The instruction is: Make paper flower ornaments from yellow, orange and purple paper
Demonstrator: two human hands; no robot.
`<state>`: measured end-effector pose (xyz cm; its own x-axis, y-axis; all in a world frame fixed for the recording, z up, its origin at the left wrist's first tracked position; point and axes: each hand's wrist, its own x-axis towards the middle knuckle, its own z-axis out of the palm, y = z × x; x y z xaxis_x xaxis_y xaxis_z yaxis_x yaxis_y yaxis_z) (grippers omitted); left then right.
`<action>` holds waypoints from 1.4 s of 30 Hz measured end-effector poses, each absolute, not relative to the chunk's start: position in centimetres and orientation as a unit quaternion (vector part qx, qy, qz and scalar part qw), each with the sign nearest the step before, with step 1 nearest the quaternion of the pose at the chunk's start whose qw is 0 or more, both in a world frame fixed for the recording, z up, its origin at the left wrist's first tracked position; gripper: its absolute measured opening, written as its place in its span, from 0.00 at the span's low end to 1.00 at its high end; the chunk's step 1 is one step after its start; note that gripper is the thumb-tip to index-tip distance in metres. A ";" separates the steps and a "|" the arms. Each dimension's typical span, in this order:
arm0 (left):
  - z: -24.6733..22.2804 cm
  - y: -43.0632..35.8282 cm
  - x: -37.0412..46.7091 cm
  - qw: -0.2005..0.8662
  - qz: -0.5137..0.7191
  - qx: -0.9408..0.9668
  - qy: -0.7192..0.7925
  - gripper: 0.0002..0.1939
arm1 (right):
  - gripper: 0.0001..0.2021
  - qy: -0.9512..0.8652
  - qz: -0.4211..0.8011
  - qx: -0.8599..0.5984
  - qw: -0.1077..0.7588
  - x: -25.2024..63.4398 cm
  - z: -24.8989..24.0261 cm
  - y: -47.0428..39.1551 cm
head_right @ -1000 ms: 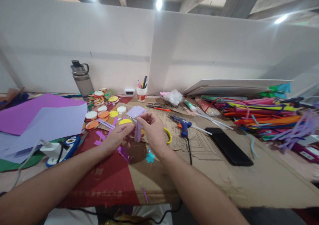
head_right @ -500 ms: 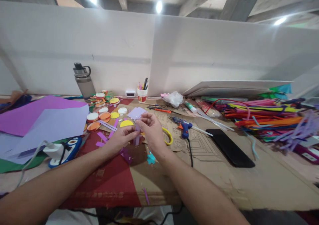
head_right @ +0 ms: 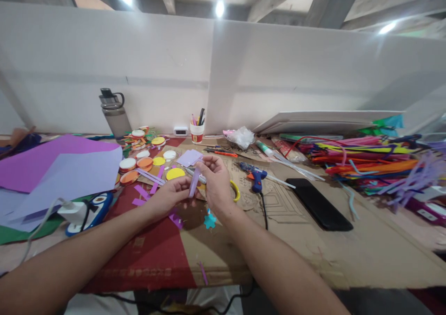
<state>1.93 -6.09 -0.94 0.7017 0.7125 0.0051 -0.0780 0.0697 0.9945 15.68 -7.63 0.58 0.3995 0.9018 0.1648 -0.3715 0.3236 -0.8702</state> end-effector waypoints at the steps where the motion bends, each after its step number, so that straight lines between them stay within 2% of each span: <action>1: -0.9 -6.2 1.9 0.677 0.282 0.630 0.257 0.15 | 0.15 -0.344 0.425 -0.395 0.739 15.7 0.6 -7.7; 15: -0.6 -6.4 1.7 0.664 0.250 0.659 0.248 0.16 | 0.12 -0.363 0.393 -0.406 0.741 15.5 0.8 -8.0; 23: -1.2 -6.2 1.8 0.712 0.315 0.572 0.259 0.23 | 0.12 -0.381 0.372 -0.416 0.737 15.7 0.5 -8.0; 33: -0.6 -6.5 2.0 0.621 0.312 0.657 0.292 0.16 | 0.12 -0.423 0.355 -0.412 0.724 15.5 0.1 -8.3; 42: -1.1 -6.3 2.0 0.634 0.295 0.654 0.289 0.18 | 0.10 -0.423 0.350 -0.412 0.727 15.4 0.0 -8.2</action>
<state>1.98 -6.30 -1.07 0.6596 0.7513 0.0196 0.0041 -0.0296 0.9996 15.41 -8.23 0.01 0.3968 0.8574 0.3278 -0.1596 0.4162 -0.8952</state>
